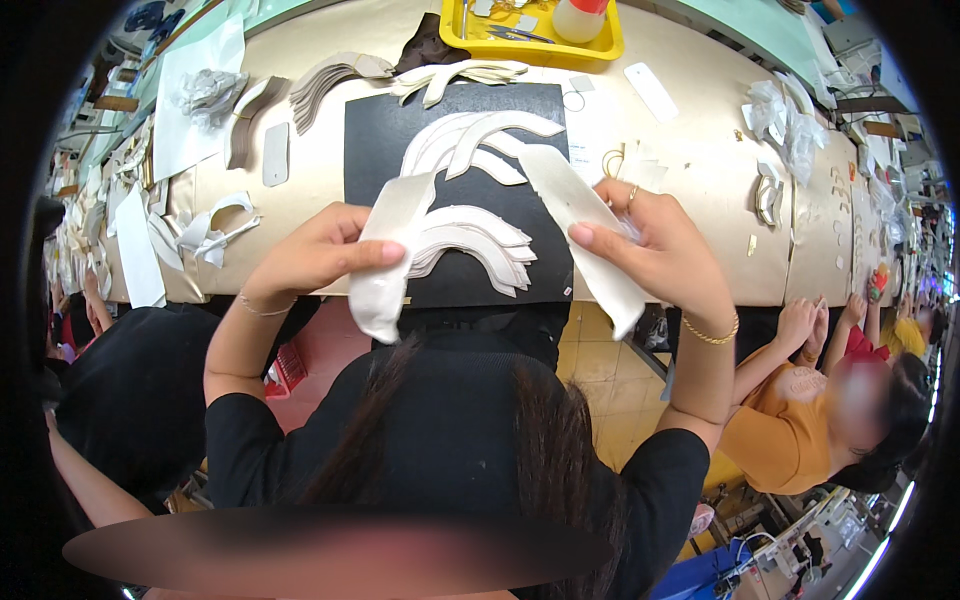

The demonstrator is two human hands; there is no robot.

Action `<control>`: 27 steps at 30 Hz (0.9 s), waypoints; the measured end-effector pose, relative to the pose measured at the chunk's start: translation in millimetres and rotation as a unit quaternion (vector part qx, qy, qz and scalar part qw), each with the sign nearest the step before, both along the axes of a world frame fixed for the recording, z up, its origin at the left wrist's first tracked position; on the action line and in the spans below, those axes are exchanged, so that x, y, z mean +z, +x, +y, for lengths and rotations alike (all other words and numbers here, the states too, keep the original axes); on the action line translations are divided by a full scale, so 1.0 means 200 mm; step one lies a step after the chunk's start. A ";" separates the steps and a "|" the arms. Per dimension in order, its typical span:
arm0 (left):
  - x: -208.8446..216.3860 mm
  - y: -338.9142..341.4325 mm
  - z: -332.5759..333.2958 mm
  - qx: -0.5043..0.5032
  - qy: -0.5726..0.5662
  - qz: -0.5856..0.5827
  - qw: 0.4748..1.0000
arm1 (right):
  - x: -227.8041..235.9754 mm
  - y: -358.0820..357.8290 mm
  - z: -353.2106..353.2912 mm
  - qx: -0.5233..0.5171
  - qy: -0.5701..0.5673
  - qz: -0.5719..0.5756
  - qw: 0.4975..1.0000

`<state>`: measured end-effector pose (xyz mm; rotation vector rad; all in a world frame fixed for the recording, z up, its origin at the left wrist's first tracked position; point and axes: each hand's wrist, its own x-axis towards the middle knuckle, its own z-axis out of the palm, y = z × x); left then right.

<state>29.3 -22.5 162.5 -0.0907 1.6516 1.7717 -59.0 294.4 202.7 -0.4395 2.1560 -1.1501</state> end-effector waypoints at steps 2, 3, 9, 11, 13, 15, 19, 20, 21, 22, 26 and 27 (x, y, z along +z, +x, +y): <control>-0.05 -0.04 0.04 0.026 -0.010 -0.039 0.999 | -0.06 0.03 -0.06 -0.022 0.002 0.108 0.994; -0.08 -0.06 0.08 0.029 -0.019 -0.011 0.999 | -0.09 0.05 -0.10 -0.024 0.013 0.186 0.982; -0.23 -0.19 0.30 0.172 0.057 0.029 0.983 | -0.25 0.17 -0.38 -0.053 0.106 0.252 0.960; -0.27 -0.19 0.35 0.180 0.040 0.026 0.982 | -0.27 0.21 -0.39 -0.016 0.102 0.234 0.967; -0.31 -0.21 0.40 0.171 0.040 0.067 0.982 | -0.29 0.23 -0.31 -0.006 0.070 0.210 0.975; -0.33 -0.25 0.42 0.147 0.047 0.049 0.987 | -0.31 0.24 -0.22 -0.003 -0.022 0.213 0.977; -0.39 -0.37 0.60 0.073 0.039 0.043 0.996 | -0.35 0.30 0.06 -0.132 -0.021 0.080 0.988; -0.42 -0.41 0.69 0.061 0.058 0.051 0.995 | -0.36 0.32 0.13 -0.188 -0.018 0.079 0.979; -0.46 -0.46 0.78 0.032 0.055 0.058 0.996 | -0.38 0.35 0.19 -0.241 -0.028 0.088 0.966; -0.50 -0.52 0.86 0.009 0.080 0.081 0.993 | -0.39 0.37 0.25 -0.302 -0.014 0.071 0.951; -0.71 -0.71 1.12 0.015 -0.181 0.291 0.939 | -0.40 0.45 0.45 -0.406 0.101 0.097 0.903; -0.74 -0.75 1.14 0.031 -0.233 0.329 0.915 | -0.40 0.46 0.48 -0.416 0.125 0.106 0.894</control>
